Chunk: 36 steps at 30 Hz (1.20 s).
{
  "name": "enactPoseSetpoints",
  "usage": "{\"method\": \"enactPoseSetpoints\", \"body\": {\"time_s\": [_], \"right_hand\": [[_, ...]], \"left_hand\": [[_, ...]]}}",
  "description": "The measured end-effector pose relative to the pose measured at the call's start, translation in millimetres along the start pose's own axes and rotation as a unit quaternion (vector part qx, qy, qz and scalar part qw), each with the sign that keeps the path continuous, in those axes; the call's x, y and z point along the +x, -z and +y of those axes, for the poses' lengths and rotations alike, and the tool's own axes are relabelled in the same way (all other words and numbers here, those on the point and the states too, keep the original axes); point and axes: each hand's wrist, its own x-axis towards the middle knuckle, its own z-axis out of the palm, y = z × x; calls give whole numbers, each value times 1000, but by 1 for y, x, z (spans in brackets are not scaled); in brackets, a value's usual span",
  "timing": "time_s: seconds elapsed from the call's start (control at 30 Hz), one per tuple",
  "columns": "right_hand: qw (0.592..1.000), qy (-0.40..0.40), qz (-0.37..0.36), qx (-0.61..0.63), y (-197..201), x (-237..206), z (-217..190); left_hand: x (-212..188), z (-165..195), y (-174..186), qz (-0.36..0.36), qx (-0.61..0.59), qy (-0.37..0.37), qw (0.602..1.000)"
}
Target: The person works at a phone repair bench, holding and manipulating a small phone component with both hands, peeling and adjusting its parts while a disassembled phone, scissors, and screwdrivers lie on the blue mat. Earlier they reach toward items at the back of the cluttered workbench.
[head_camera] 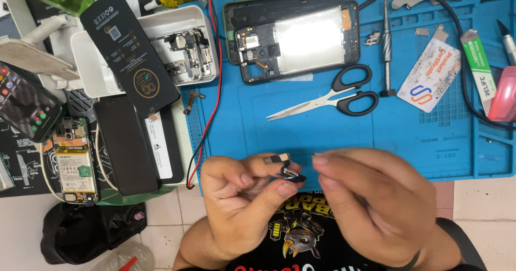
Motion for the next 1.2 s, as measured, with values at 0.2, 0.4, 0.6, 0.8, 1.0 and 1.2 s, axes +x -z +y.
{"method": "enactPoseSetpoints", "body": {"time_s": [0.2, 0.4, 0.6, 0.8, 1.0, 1.2], "right_hand": [[997, 72, 5, -1, -9, 8, 1], [997, 77, -17, 21, -3, 10, 7], [996, 47, -34, -72, 10, 17, 5], [976, 83, -173, -99, 33, 32, 8], [959, 99, -233, -123, 39, 39, 3], [980, 10, -159, -118, 34, 33, -5]], "left_hand": [[-4, -4, 3, -23, 33, -12, 999], [-4, -2, 7, -49, 36, 14, 998], [27, 31, -18, -64, 304, -42, 949], [59, 72, -32, -238, 503, -120, 822], [55, 63, -27, -222, 457, -27, 861], [39, 43, -13, -125, 252, 86, 956]]}}
